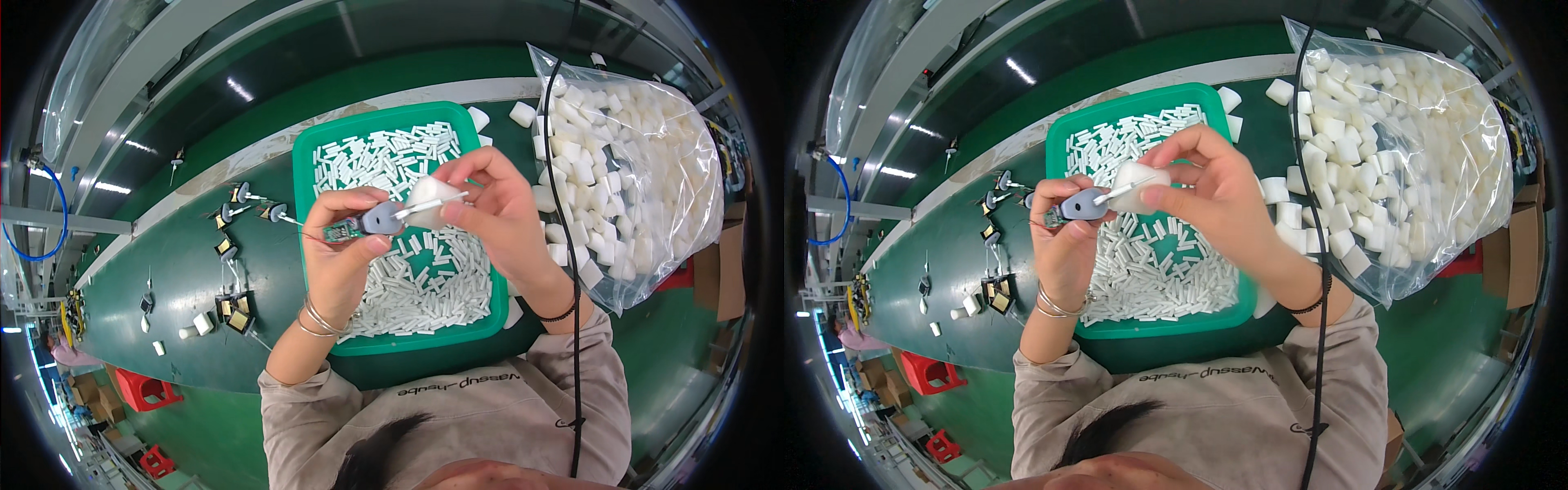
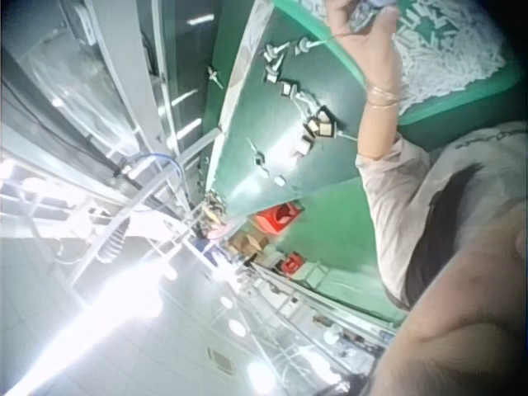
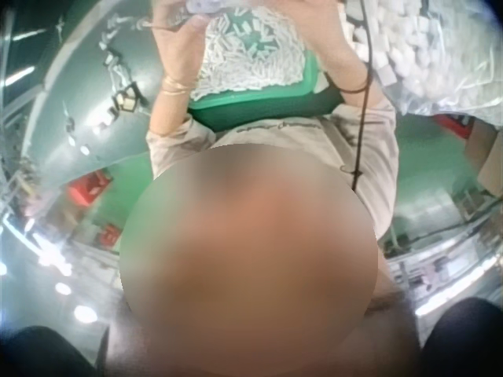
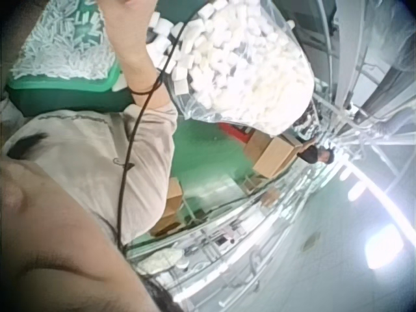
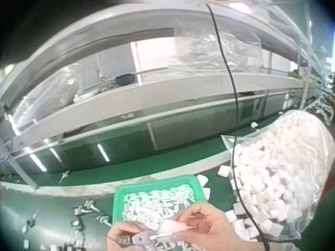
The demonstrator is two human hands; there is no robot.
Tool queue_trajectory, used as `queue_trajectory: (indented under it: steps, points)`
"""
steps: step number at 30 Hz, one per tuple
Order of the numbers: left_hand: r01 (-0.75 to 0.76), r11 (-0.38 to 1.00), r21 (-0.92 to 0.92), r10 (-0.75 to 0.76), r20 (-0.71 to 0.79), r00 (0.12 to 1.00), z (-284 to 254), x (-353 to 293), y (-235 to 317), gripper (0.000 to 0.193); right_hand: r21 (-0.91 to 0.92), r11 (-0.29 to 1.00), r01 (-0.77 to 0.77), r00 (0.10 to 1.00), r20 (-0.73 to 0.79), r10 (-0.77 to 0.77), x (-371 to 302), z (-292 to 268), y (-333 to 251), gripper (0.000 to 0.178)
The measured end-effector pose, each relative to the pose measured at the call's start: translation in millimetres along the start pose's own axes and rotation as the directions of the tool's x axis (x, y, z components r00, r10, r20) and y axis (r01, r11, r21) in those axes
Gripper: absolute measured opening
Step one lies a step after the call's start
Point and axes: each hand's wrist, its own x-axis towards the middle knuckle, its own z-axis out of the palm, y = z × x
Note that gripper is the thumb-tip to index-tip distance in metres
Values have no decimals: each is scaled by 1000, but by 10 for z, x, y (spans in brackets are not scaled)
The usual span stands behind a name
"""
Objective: The person assembles electronic components by taking a small circuit board and inserting it into a white plastic housing, then inserting a small metal pin through the assembly.
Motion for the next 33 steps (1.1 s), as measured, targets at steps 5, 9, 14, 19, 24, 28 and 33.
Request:
queue_trajectory:
  steps: [5, 9, 14, 19, 24, 28, 33]
  points:
    - [50, 964, -261, -71, -72, 995, 8, -42, 5, 37, -60, 981, -185, 982, 38, 187, -32, 73, 40, 32]
    - [71, 959, -273, -90, -58, 994, -1, -29, -27, 36, -368, 928, -56, 993, 78, 91, -37, 8, -3, 24]
    - [24, 972, -235, -52, -113, 992, -28, -15, -63, 34, -370, 920, 127, 990, -12, -142, -73, -31, 1, 23]
    - [3, 995, -105, -9, -53, 999, 4, -29, -124, 35, -146, 979, 140, 986, -74, -152, -135, -3, 114, 25]
    - [13, 991, 136, -11, -16, 1000, 32, 2, -21, 35, -349, 914, 208, 972, -32, -234, -107, 59, 33, 34]
    - [28, 995, 100, -29, 4, 1000, 15, -7, -13, 36, -615, 634, 468, 873, 209, -441, -66, -43, 105, 38]
    - [-24, 970, 241, 7, 71, 997, 18, -11, 68, 34, -571, 554, 607, 778, 284, -560, -78, -21, 147, 39]
